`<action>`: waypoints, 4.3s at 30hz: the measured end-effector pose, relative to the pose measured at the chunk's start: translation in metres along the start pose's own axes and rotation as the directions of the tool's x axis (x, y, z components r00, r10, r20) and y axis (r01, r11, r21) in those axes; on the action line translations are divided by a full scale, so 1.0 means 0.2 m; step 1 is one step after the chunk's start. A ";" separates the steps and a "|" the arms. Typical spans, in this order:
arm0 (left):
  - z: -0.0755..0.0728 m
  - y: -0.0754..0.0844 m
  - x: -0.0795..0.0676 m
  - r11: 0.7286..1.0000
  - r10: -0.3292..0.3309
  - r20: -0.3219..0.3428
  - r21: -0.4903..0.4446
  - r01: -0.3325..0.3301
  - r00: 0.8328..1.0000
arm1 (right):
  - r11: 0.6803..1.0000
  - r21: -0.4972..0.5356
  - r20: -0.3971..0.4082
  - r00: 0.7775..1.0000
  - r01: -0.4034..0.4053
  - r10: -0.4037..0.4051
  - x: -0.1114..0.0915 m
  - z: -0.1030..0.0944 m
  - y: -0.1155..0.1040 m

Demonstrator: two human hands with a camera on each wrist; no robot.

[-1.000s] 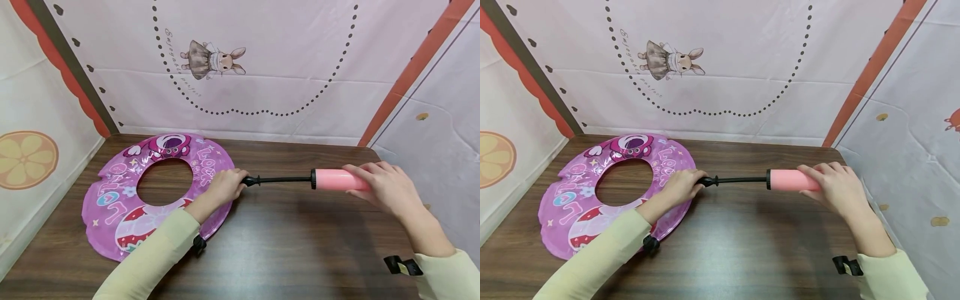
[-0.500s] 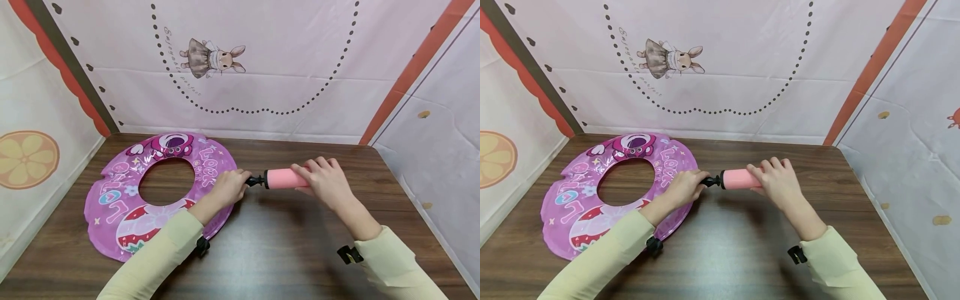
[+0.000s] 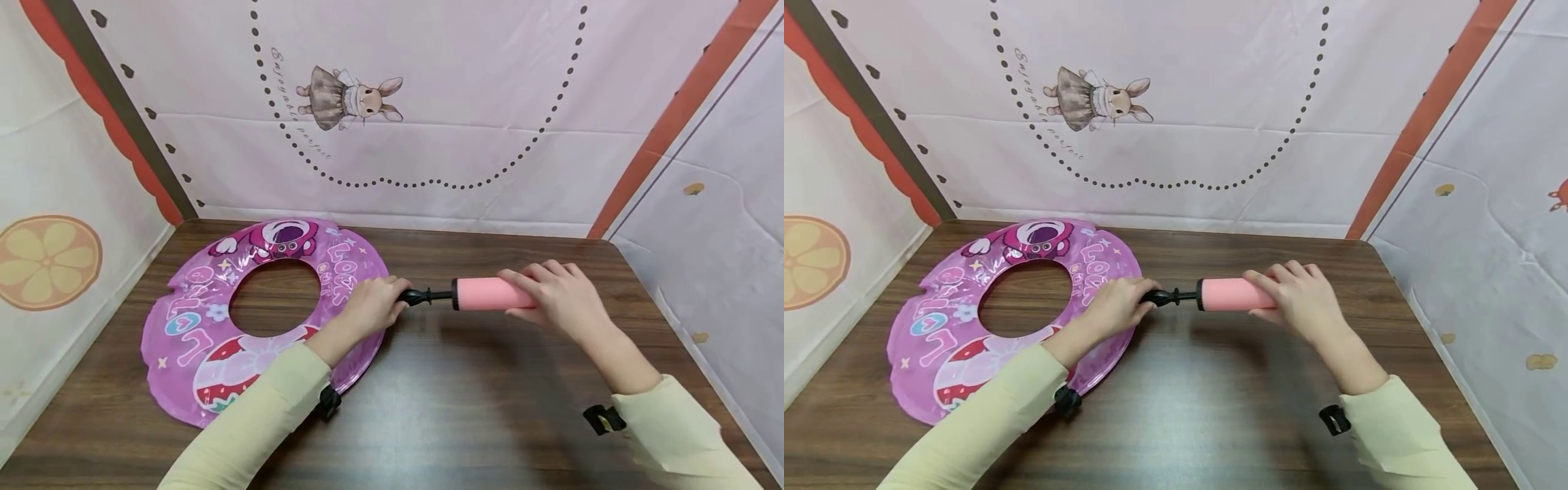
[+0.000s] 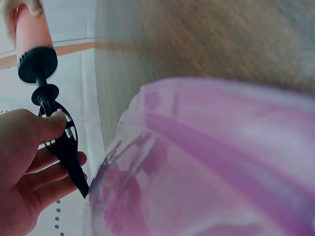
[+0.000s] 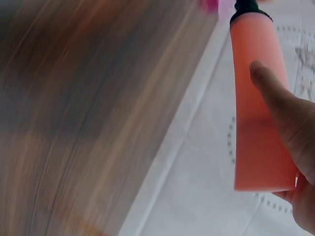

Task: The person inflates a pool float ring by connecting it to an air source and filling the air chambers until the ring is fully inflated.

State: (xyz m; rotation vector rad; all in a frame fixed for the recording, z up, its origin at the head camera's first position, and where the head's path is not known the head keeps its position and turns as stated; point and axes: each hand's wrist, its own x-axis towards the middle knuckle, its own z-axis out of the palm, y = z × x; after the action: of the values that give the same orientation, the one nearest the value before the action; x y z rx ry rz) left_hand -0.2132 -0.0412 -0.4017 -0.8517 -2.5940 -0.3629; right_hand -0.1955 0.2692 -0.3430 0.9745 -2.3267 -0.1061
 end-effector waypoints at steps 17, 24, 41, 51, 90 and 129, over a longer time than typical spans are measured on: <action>0.00 0.02 0.02 0.998 0.043 -0.034 0.057 -0.041 0.999 | 1.000 -0.003 0.041 0.999 0.000 0.000 -0.01 -0.01 0.02; 0.02 0.03 0.02 0.997 0.038 -0.026 0.065 -0.036 0.999 | 0.997 -0.074 0.049 0.998 0.033 -0.029 0.12 0.05 -0.11; 0.00 0.00 0.01 1.000 -0.008 0.013 0.022 0.007 1.000 | 0.999 0.010 0.050 0.998 -0.046 0.045 -0.08 -0.08 0.10; 0.03 -0.01 0.00 0.998 -0.004 0.000 0.061 0.004 1.000 | 0.999 -0.016 0.036 0.998 -0.050 0.050 -0.13 -0.12 0.14; 0.04 -0.02 0.01 0.997 0.006 0.009 0.072 -0.007 1.000 | 1.000 -0.022 -0.033 0.999 0.010 -0.010 -0.09 -0.01 0.10; 0.01 0.01 0.03 0.997 0.009 -0.027 0.072 -0.007 1.000 | 0.998 -0.055 0.008 1.000 0.027 -0.027 0.03 -0.04 0.02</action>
State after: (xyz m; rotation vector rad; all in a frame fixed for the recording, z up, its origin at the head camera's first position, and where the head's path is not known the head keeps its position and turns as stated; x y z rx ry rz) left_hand -0.2168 -0.0360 -0.4000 -0.8269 -2.5608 -0.2750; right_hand -0.1965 0.2696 -0.3332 0.9799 -2.3057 -0.1836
